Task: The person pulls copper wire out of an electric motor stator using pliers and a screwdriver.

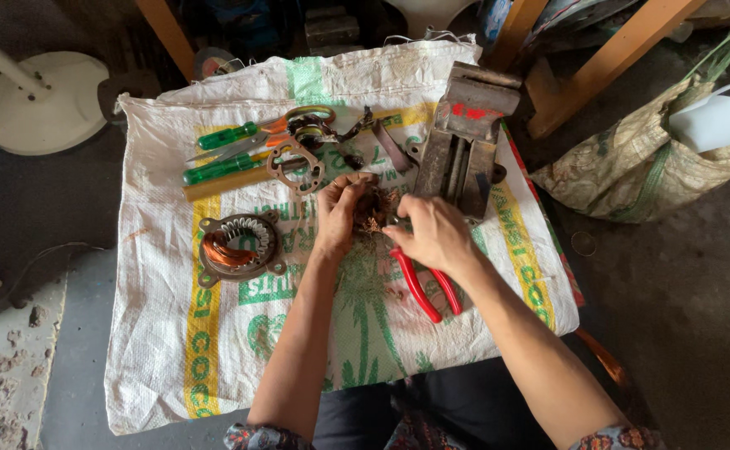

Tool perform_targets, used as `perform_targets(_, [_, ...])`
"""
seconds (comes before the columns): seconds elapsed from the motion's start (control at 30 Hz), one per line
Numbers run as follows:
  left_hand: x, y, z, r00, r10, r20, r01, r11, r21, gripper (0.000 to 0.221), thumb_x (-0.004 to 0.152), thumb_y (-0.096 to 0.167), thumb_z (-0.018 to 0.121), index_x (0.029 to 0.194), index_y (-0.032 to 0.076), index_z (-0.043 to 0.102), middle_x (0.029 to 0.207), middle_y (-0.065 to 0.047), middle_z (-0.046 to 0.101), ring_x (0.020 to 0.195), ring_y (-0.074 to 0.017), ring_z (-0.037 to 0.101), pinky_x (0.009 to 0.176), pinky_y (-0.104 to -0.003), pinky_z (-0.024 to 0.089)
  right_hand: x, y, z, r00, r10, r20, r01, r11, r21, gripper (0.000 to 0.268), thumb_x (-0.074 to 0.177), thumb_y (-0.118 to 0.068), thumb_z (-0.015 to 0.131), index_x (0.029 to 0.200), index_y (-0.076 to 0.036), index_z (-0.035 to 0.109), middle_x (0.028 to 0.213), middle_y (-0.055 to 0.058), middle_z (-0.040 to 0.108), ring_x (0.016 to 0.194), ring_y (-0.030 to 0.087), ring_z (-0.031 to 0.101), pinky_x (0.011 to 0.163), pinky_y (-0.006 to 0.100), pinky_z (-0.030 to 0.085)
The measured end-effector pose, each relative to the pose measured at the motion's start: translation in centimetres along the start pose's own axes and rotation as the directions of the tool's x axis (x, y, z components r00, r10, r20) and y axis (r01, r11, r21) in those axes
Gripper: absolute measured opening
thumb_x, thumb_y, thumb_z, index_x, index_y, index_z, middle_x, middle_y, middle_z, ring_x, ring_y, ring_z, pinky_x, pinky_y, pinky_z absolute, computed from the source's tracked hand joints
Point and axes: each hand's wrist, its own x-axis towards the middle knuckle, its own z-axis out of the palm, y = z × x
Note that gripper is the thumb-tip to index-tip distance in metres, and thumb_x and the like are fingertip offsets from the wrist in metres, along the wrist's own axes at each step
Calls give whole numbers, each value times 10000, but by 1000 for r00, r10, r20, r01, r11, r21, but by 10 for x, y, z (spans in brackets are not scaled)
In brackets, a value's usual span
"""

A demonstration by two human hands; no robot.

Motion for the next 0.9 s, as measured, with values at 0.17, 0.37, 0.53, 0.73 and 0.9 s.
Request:
perform_targets(0.17, [2,-4,3,979,177,-99,-171,983,66,165,946,12,605,1056,-50,711,977,-129,760,873,-170,731,812,-310,612,-12,18,38,811,-336,-479,339,937,-85,164,903,-196,737,878,-61,648,787,92,699,588,197,574,599,380,477])
perform_targets(0.37, [8,6,14,974,213,-80,-199,967,158,146,975,26,632,1072,-47,713,983,-133,761,895,-182,722,838,-307,589,-14,23,39,781,-261,-567,322,947,7,126,922,-181,722,921,-68,664,823,86,707,646,196,576,645,372,486])
perform_targets(0.53, [-6,46,21,919,386,78,-287,522,804,220,945,46,634,1138,3,730,984,-165,778,904,-230,765,798,-327,581,-16,19,37,765,-264,-588,335,942,13,156,926,-197,740,921,-64,658,815,82,701,729,230,599,656,368,487])
perform_targets(0.73, [-5,76,31,916,365,165,-337,479,811,194,945,52,646,1109,23,747,961,-169,785,879,-237,799,759,-333,609,-14,26,51,802,-265,-536,300,954,-23,260,945,-246,725,1083,-56,613,917,88,692,781,249,606,699,396,503])
perform_targets(0.9, [23,91,37,893,388,227,-400,455,796,179,966,36,632,1107,33,742,999,-142,787,847,-202,796,746,-300,648,-12,10,49,648,-539,-538,429,842,-327,658,942,-452,681,1477,-119,489,1497,207,462,1247,343,559,997,547,473])
